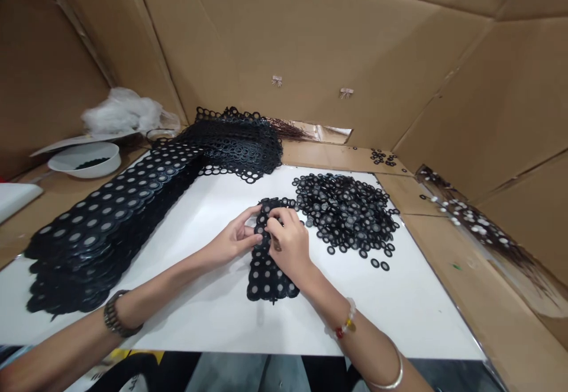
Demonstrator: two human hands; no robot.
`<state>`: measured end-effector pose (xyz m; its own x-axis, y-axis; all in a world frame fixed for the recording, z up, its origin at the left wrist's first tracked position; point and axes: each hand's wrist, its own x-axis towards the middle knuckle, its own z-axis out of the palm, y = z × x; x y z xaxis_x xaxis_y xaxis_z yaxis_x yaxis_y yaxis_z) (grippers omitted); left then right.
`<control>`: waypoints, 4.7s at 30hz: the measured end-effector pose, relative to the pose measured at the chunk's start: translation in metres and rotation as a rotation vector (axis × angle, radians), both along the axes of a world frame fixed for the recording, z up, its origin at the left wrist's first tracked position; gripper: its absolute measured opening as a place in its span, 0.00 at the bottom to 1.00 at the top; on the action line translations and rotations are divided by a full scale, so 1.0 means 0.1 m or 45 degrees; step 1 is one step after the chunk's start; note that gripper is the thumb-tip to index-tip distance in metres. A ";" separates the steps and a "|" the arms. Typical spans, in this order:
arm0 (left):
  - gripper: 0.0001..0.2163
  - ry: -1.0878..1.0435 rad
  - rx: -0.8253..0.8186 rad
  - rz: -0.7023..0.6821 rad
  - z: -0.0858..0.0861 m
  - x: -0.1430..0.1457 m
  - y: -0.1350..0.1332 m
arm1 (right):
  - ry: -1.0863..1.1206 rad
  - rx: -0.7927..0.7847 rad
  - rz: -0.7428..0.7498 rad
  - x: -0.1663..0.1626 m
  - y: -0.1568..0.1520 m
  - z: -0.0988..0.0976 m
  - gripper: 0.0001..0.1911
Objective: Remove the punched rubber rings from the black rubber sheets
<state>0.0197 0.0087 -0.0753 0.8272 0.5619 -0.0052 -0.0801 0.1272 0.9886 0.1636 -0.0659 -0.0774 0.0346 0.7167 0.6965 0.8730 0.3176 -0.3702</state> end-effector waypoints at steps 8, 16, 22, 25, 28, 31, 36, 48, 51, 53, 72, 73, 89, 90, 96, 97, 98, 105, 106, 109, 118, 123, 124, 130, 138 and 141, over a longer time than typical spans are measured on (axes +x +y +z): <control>0.24 0.032 -0.100 0.072 0.06 0.04 0.00 | 0.444 0.109 0.211 0.08 -0.03 0.07 0.10; 0.19 0.070 -0.171 0.116 0.03 0.04 0.03 | 0.542 0.154 0.089 0.04 -0.02 0.12 0.09; 0.22 0.040 -0.301 0.167 0.11 -0.01 0.04 | 0.143 0.161 0.118 -0.04 -0.06 0.06 0.07; 0.21 0.006 -0.336 0.131 0.15 -0.02 0.03 | 0.067 0.141 0.127 -0.04 -0.06 0.04 0.07; 0.22 0.003 -0.349 0.107 0.16 -0.02 0.03 | 0.045 0.151 0.114 -0.04 -0.06 0.04 0.06; 0.24 -0.007 -0.319 0.037 0.12 -0.02 0.05 | -0.014 0.159 0.094 -0.03 -0.05 0.03 0.07; 0.23 0.033 -0.109 -0.047 0.06 -0.04 0.03 | -0.145 0.190 0.075 -0.01 -0.04 0.03 0.10; 0.25 0.120 -0.004 -0.102 0.11 -0.01 -0.02 | -0.124 0.209 0.172 0.03 -0.05 0.01 0.10; 0.23 0.130 0.005 -0.056 0.07 0.00 -0.01 | 0.168 0.270 0.215 0.09 -0.04 0.01 0.11; 0.22 0.096 -0.027 -0.031 0.05 0.01 0.00 | 0.322 0.276 0.159 0.11 -0.03 0.05 0.11; 0.23 0.012 -0.161 0.057 0.10 0.00 0.05 | 0.186 0.092 0.069 0.06 -0.01 0.01 0.08; 0.23 0.035 -0.123 0.047 0.11 -0.01 0.04 | 0.163 0.071 0.043 0.06 0.00 0.00 0.09; 0.22 0.099 0.023 0.024 0.11 0.00 0.03 | 0.635 0.048 -0.009 0.17 0.05 0.04 0.09; 0.22 0.105 0.005 0.013 0.10 0.01 0.04 | 0.661 0.045 -0.039 0.17 0.05 0.05 0.08; 0.19 0.071 -0.134 0.152 0.05 0.00 0.10 | 0.414 0.103 0.180 0.07 -0.01 0.08 0.10; 0.20 0.052 -0.162 0.181 0.04 0.00 0.12 | 0.342 0.109 0.204 0.06 -0.01 0.07 0.10; 0.20 0.040 -0.186 0.203 0.03 0.00 0.13 | 0.284 0.104 0.220 0.05 -0.01 0.06 0.09; 0.23 0.028 -0.246 0.217 -0.05 0.01 0.12 | 0.223 0.043 0.277 0.06 0.05 -0.01 0.07; 0.24 0.008 -0.262 0.184 -0.05 0.01 0.10 | 0.211 0.045 0.277 0.07 0.06 -0.02 0.07; 0.27 -0.069 -0.283 0.086 -0.03 0.01 0.07 | 0.150 0.050 0.264 0.06 0.05 -0.04 0.08; 0.27 -0.078 -0.131 0.013 0.01 0.01 0.02 | 0.027 -0.087 0.187 0.03 0.04 -0.05 0.09; 0.29 -0.069 -0.224 0.065 0.00 0.02 0.04 | 0.523 -0.032 0.243 0.04 0.07 -0.06 0.09; 0.30 -0.070 -0.238 0.063 0.00 0.02 0.04 | 0.646 -0.039 0.217 0.05 0.07 -0.05 0.09; 0.32 -0.056 -0.286 0.048 0.00 0.02 0.03 | 0.747 -0.003 0.257 0.06 0.05 0.04 0.08; 0.27 -0.114 -0.176 0.028 0.01 0.05 0.01 | 0.175 0.067 0.248 -0.02 0.04 0.02 0.07; 0.28 -0.056 -0.108 0.036 0.02 0.04 0.01 | 0.133 0.039 0.232 -0.02 0.05 0.00 0.08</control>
<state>0.0240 0.0097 -0.0738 0.8116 0.5839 -0.0181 -0.1277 0.2075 0.9699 0.1617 -0.0609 -0.0773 -0.0204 0.6964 0.7173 0.7577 0.4789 -0.4434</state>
